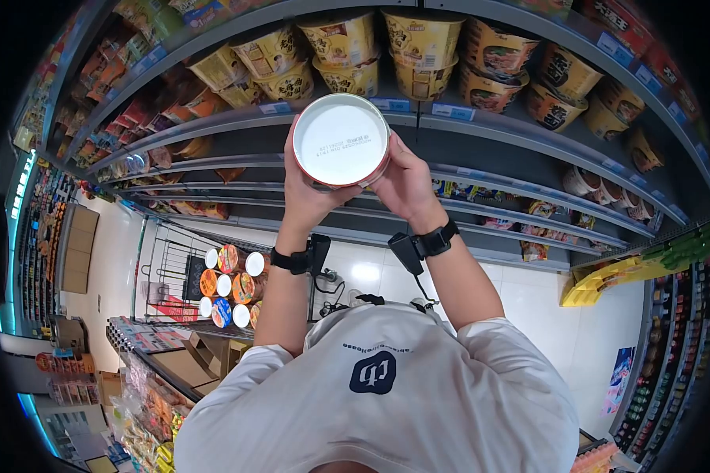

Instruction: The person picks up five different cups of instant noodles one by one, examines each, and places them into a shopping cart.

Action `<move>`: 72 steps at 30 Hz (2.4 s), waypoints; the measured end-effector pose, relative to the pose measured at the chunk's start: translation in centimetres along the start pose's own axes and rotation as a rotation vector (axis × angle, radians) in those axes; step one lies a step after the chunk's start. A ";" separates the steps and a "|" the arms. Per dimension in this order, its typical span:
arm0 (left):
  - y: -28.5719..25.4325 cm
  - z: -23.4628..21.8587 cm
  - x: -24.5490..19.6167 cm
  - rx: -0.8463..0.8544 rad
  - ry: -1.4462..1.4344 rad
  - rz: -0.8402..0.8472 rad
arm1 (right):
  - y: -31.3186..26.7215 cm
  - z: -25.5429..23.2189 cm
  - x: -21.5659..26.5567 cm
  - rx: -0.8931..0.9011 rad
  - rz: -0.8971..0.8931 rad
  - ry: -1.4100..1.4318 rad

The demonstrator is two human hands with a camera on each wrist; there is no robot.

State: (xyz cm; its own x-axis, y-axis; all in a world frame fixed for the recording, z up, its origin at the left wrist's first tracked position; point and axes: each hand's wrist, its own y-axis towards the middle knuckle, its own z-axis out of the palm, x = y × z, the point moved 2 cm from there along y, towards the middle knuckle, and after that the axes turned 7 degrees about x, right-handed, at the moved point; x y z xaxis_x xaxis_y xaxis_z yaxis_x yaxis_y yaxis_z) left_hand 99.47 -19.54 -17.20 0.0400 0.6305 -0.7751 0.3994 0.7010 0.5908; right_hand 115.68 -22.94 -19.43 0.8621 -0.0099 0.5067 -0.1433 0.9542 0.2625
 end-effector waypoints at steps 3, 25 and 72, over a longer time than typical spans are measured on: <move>-0.2 0.3 -0.1 -0.015 0.033 0.024 | -0.1 -0.4 0.0 0.010 0.011 0.015; -5.8 -2.1 3.6 0.019 -0.678 -0.516 | 0.5 -1.0 3.8 0.503 0.020 -1.067; -29.1 -31.3 6.4 -1.122 0.132 -0.856 | 14.8 4.8 -43.9 0.521 1.151 -0.325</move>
State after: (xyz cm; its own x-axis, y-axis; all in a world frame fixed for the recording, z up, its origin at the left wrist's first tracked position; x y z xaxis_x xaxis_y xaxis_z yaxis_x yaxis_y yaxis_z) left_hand 59.47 -25.48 -32.29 0.0503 -0.1351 -0.9896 -0.6747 0.7259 -0.1334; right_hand 73.42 -9.80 -33.87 -0.0263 0.5888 0.8078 -0.9499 0.2371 -0.2038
